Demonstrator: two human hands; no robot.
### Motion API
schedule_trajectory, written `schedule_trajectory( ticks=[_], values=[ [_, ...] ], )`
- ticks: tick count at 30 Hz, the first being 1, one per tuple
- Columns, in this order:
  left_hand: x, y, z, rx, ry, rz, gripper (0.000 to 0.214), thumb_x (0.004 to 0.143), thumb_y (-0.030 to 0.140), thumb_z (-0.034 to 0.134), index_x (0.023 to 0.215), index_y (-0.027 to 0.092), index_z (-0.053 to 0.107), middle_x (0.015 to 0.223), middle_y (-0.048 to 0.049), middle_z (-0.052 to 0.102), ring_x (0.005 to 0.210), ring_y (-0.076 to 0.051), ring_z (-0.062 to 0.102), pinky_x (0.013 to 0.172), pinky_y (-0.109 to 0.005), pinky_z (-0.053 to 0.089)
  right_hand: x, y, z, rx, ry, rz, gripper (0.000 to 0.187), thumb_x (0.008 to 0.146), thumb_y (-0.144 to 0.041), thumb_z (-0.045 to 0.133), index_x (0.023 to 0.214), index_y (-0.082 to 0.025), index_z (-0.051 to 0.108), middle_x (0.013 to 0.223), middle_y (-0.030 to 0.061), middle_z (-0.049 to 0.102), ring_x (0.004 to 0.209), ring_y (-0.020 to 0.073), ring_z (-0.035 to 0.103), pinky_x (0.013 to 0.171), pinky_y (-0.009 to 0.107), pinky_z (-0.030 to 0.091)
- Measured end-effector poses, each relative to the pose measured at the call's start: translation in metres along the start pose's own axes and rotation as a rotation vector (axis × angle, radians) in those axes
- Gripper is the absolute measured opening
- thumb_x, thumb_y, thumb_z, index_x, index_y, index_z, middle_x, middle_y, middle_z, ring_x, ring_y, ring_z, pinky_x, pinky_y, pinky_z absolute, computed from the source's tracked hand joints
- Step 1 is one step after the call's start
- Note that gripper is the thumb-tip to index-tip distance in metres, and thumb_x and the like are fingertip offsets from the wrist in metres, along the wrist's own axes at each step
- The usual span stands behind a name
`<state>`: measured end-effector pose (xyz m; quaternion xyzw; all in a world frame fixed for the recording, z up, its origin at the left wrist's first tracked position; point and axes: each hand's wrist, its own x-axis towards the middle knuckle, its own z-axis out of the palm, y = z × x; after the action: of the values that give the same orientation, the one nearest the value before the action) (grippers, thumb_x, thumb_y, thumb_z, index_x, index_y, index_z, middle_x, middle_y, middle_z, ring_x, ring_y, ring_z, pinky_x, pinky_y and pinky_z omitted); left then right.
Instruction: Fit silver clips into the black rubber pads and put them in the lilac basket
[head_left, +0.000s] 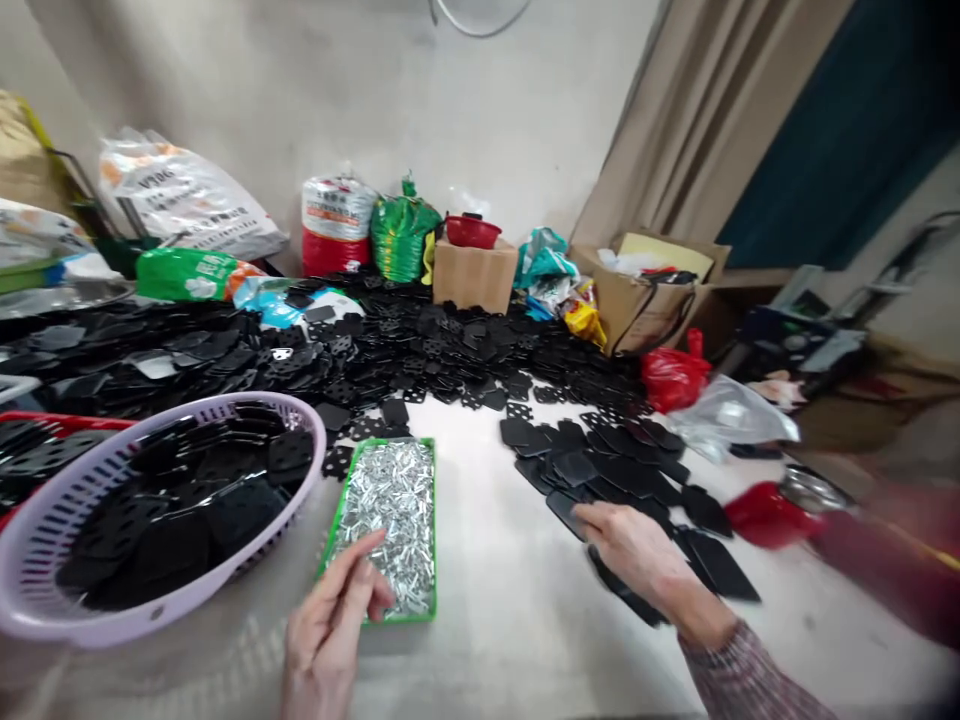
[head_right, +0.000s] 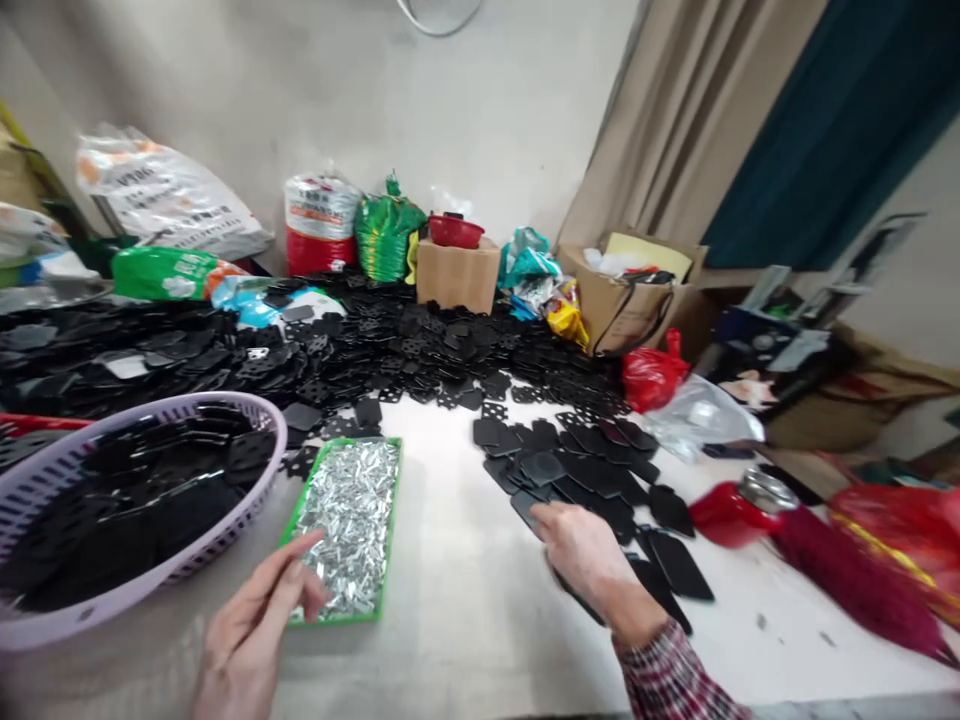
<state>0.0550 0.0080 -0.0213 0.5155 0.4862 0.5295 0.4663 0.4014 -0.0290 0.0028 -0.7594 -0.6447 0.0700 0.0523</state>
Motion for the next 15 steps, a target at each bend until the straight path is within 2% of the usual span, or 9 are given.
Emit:
schedule_trajectory(
  ticks=[2,4,8,12,15],
  values=[
    [0.002,-0.004,0.009,0.015,-0.06,-0.005,0.037,0.082,0.049,0.064,0.107,0.023,0.073,0.062,0.0012,0.067,0.057,-0.015,0.058,0.056,-0.023,0.052,-0.025,0.01,0.007,-0.093,-0.068,0.046,0.02,0.091,-0.017,0.053,0.09,-0.026,0.072,0.092,0.0039,0.07,0.089,0.0234,0.066,0.07,0.029,0.047],
    [0.003,-0.007,0.016,0.04,-0.114,-0.019,0.037,0.082,0.048,0.064,0.11,0.024,0.072,0.064,0.0008,0.068,0.058,-0.015,0.058,0.056,-0.022,0.051,-0.041,0.009,0.017,-0.149,-0.072,0.104,0.02,0.091,-0.02,0.056,0.102,-0.027,0.071,0.108,0.0052,0.068,0.1,0.0264,0.063,0.076,0.032,0.049],
    [0.003,-0.005,0.028,0.086,-0.167,-0.049,0.038,0.082,0.049,0.064,0.109,0.025,0.073,0.065,0.0005,0.069,0.058,-0.014,0.059,0.056,-0.021,0.051,-0.046,-0.006,0.039,-0.167,-0.039,0.173,0.031,0.09,-0.019,0.058,0.12,-0.027,0.066,0.136,0.0079,0.056,0.118,0.0309,0.053,0.087,0.04,0.049],
    [0.0,0.002,0.036,0.1,-0.183,-0.086,0.041,0.08,0.052,0.066,0.109,0.024,0.073,0.068,-0.0008,0.07,0.061,-0.015,0.062,0.057,-0.02,0.052,-0.031,-0.03,0.064,-0.081,0.044,0.031,0.032,0.091,-0.013,0.055,0.117,-0.028,0.065,0.137,0.0057,0.056,0.124,0.0319,0.047,0.092,0.045,0.046],
    [0.0,0.003,0.037,0.1,-0.237,-0.081,0.041,0.08,0.051,0.066,0.109,0.024,0.073,0.068,-0.0009,0.07,0.06,-0.015,0.061,0.056,-0.021,0.053,-0.018,-0.039,0.077,0.059,0.135,-0.128,0.038,0.09,-0.008,0.054,0.121,-0.027,0.062,0.135,0.0051,0.057,0.125,0.0295,0.047,0.096,0.045,0.044]
  ],
)
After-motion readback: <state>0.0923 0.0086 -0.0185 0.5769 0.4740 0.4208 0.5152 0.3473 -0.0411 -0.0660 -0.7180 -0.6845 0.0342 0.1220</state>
